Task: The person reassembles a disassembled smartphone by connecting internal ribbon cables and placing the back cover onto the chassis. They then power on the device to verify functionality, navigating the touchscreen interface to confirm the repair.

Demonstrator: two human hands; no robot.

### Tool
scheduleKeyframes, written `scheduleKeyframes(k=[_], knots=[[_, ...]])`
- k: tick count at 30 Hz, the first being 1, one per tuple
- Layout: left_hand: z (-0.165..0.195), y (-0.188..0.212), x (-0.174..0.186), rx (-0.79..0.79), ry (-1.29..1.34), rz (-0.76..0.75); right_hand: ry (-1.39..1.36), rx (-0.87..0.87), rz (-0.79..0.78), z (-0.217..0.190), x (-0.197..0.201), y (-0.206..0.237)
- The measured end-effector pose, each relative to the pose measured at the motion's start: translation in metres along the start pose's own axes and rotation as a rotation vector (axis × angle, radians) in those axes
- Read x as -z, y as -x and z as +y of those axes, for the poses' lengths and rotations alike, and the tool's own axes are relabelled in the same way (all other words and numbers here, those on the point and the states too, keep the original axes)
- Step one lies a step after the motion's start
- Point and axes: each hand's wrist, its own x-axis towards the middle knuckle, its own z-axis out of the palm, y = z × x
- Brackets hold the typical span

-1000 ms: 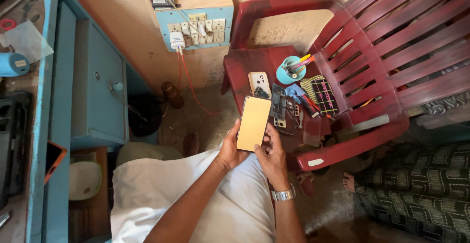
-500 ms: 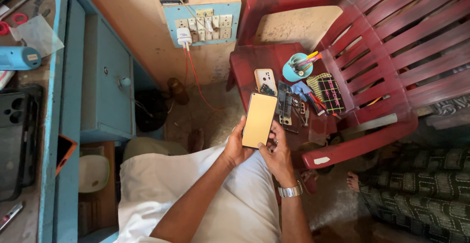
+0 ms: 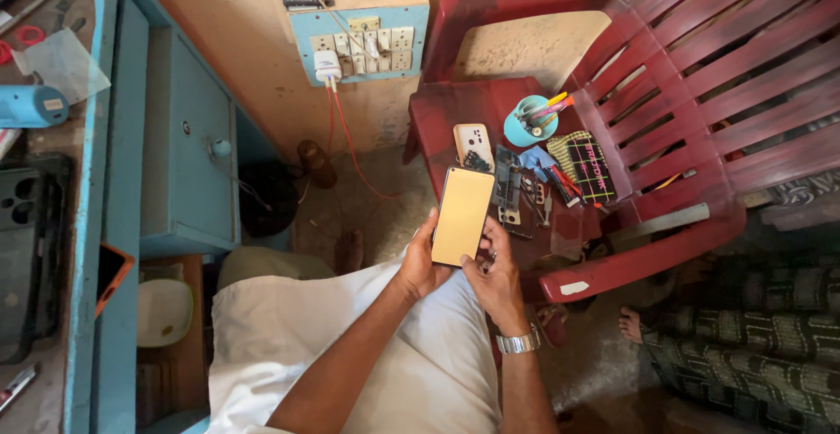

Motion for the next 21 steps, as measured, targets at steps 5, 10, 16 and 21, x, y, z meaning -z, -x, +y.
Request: scheduleKeyframes(k=[5,10,16,21], knots=[[-0.0003,0.0,-0.0001,0.005,0.021,0.007,0.008,0.013,0.001,0.0015,0.0006,-0.0001],[-0.0001,0.0008,0.0,0.016,0.021,0.017,0.0,-0.003,0.004,0.0019,-0.0001,0.0],[-0.001,-0.0001,-0.0013,-0.009,0.023,-0.009,0.008,0.028,0.008,-0.0014,0.0016,0.0006],[0.0003,0.0019,-0.0019,-0.016,-0.008,0.027,0.086,-0.019,0.025,-0.0016,-0.0004,-0.0014]])
